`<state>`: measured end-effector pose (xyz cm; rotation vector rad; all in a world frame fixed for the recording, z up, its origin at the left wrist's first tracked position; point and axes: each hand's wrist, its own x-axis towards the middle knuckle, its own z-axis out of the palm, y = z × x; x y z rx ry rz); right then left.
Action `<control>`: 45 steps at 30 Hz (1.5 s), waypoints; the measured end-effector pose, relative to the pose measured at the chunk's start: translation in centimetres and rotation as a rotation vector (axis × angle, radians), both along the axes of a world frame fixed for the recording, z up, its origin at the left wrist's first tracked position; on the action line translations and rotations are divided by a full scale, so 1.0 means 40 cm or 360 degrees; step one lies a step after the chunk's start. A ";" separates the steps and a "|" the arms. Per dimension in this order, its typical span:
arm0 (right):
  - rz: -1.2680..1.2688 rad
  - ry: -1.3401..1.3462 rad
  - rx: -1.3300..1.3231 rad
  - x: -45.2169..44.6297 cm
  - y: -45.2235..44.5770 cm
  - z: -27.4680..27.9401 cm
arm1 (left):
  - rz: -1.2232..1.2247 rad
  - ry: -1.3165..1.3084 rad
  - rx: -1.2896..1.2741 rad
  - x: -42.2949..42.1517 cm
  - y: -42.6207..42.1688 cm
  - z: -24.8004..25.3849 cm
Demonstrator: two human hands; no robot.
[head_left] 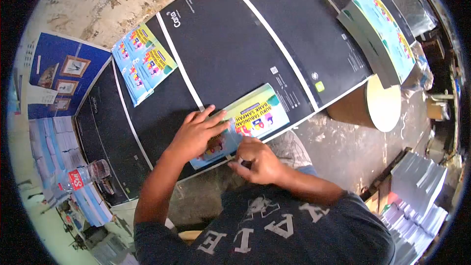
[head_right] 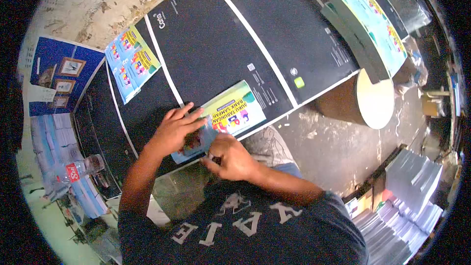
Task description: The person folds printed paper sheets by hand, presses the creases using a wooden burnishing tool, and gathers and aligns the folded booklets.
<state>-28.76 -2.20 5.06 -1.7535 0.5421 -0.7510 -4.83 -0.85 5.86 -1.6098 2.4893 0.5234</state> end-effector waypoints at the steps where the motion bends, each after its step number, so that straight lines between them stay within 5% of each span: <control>1: -0.0009 -0.0006 0.0009 -0.007 0.006 0.008 | -0.0006 0.0011 -0.0010 -0.009 0.006 0.001; 13: 0.0019 0.0079 -0.0008 -0.006 -0.015 0.037 | 0.0065 -0.0022 0.0120 -0.011 0.021 -0.005; 16: 0.0157 -0.0235 -0.0029 0.015 0.003 0.073 | 0.0045 0.0054 0.0156 0.002 0.021 -0.024; 17: 0.0068 0.0136 0.0200 0.032 0.011 -0.003 | 0.0008 0.0053 0.0069 0.001 0.024 -0.004; 20: 0.0131 0.0109 0.0124 0.037 -0.002 -0.005 | 0.0003 0.0083 -0.0094 0.032 0.041 -0.057; 27: -0.0014 0.0178 0.0678 0.064 0.024 0.045 | 0.0170 0.0507 -0.0110 0.064 0.084 -0.090; 29: 0.0348 -0.0388 0.0263 0.096 0.034 0.086 | 0.0093 0.0339 -0.0035 0.061 0.077 -0.070; 30: 0.0268 -0.0090 0.0069 0.121 0.042 0.070 | 0.0109 0.0364 0.0039 0.066 0.079 -0.067; 31: 0.0261 0.0270 0.0206 0.138 0.044 0.012 | 0.0119 0.0384 0.0044 0.069 0.096 -0.084; 33: 0.0189 0.0227 0.0433 0.127 0.050 -0.005 | 0.0205 0.0816 -0.0082 0.084 0.102 -0.117; 39: 0.0531 -0.0287 0.0218 0.093 0.031 -0.049 | 0.0203 0.0809 -0.0030 0.092 0.087 -0.135; 45: 0.0446 -0.0195 0.0292 0.155 0.074 0.013 | 0.0184 0.1074 -0.0135 0.105 0.094 -0.172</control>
